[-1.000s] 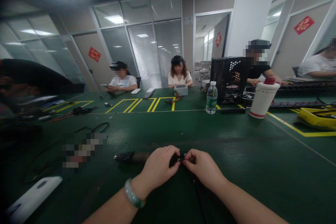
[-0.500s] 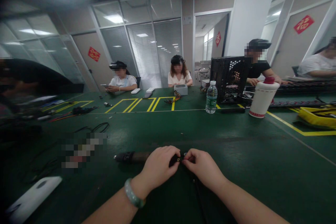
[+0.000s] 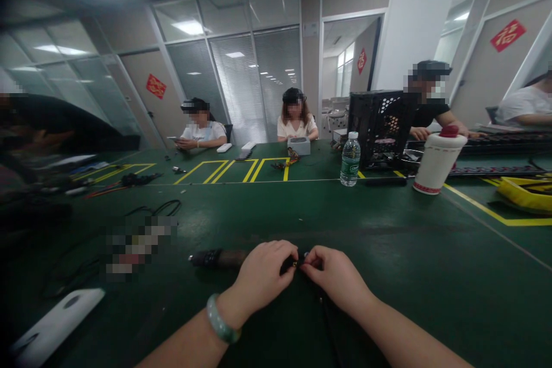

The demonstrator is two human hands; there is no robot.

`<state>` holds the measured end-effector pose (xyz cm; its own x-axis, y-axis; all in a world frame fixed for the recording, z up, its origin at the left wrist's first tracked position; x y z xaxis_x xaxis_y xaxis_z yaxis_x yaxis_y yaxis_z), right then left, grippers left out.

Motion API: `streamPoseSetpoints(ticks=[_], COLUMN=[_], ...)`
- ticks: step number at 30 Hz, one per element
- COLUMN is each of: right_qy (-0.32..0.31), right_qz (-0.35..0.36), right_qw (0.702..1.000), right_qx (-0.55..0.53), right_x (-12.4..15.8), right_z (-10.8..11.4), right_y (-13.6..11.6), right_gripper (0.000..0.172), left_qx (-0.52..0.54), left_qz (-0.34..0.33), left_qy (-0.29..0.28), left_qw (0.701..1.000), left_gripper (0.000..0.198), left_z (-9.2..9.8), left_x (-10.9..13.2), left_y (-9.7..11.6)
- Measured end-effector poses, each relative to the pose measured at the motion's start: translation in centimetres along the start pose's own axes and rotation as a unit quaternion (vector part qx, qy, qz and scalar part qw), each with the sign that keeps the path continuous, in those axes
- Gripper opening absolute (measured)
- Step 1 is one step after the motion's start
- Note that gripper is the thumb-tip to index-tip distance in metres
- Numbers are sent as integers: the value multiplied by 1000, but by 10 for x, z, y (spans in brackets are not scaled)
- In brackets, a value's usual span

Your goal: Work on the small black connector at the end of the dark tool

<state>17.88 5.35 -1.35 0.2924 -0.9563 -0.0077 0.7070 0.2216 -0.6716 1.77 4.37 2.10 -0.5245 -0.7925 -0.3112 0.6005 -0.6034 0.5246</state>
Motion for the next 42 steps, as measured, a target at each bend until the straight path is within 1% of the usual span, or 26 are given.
streamPoseSetpoints(ticks=[8, 15, 29, 42], right_qy=[5, 7, 3, -13], right_qz=[2, 10, 0, 1], right_qw=[1000, 1000, 1000, 1000], right_qx=[19, 8, 11, 18], right_x=[-1, -5, -1, -3], right_z=[0, -4, 0, -3], right_y=[1, 6, -1, 4], right_gripper=[9, 8, 9, 10], left_qx=[9, 5, 8, 4], left_qz=[16, 11, 21, 7], left_qy=[13, 1, 8, -11], left_qw=[1000, 1000, 1000, 1000], left_gripper=[16, 13, 16, 11], left_z=[2, 1, 3, 3], left_x=[-1, -2, -1, -2], left_y=[0, -3, 1, 1])
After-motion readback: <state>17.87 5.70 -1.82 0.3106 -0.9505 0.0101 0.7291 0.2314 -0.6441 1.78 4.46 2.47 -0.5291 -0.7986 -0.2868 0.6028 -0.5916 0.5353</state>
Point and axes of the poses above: each hand's wrist, its own x-axis away from the middle knuckle, its own z-axis out of the back of the hand, y = z × x, the point moved 5 cm from there along -x, towards the middle knuckle, and after that the axes turned 14 degrees about x, right-handed, at the moved point
